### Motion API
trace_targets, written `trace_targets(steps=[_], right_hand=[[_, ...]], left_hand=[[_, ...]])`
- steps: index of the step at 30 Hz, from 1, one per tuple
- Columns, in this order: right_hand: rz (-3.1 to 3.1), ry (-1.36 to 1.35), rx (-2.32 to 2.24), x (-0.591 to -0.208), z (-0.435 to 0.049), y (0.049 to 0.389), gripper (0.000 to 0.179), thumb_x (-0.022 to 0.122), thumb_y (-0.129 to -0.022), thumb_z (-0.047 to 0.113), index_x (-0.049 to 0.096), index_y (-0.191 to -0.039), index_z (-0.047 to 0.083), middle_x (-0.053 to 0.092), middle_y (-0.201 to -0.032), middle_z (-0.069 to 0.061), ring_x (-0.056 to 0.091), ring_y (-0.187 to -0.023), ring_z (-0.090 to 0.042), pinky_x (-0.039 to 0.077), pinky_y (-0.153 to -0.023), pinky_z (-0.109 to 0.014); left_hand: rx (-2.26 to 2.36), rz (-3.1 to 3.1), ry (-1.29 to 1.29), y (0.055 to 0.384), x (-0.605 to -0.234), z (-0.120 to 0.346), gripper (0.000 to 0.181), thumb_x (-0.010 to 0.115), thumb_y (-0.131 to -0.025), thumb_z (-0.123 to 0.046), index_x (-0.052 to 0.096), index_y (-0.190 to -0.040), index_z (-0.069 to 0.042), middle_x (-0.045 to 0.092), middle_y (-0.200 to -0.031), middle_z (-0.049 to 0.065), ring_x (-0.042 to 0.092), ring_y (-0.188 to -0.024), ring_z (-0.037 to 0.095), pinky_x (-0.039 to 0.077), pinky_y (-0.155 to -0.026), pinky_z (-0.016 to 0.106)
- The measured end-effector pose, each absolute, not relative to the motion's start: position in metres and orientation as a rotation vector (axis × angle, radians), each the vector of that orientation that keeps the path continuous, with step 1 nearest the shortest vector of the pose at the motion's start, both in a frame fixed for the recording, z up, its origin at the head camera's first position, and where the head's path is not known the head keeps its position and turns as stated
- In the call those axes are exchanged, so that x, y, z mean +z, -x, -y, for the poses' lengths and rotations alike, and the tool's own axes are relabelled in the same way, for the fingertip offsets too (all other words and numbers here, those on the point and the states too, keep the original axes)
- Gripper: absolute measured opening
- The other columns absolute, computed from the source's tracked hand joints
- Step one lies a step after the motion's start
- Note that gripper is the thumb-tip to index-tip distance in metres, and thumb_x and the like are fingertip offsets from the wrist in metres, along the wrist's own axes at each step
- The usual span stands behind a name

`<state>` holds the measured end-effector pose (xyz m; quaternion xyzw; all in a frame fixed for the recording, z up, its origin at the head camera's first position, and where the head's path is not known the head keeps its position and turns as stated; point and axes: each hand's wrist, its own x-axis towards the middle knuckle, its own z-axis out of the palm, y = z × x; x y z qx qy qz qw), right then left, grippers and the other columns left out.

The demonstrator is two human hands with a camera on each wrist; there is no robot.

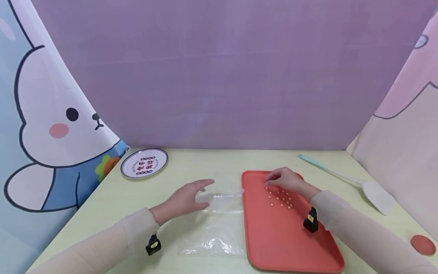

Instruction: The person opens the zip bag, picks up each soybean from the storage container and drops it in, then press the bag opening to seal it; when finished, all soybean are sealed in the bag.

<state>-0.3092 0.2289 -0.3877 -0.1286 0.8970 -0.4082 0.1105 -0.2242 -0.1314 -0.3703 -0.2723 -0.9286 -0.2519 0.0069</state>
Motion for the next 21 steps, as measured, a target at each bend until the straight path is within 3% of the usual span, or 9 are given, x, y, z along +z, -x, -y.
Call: trace_targets(steps=[21], right_hand=[[-2.664,0.395,-1.098,-0.3927,-0.2284,0.3109,0.011,0.072,-0.088,0.017,0.074,-0.093,0.008,0.068,-0.084,-0.003,0.055,-0.068,-0.017,0.048,-0.061,-0.029]], left_hand=[[-0.801,2.935,0.801,0.2228,-0.3725,0.1387,0.069,0.076,-0.083,-0.020,0.045,-0.145,-0.012,0.049,-0.146,0.007,0.063,-0.113,0.025,0.052,-0.094,0.045]])
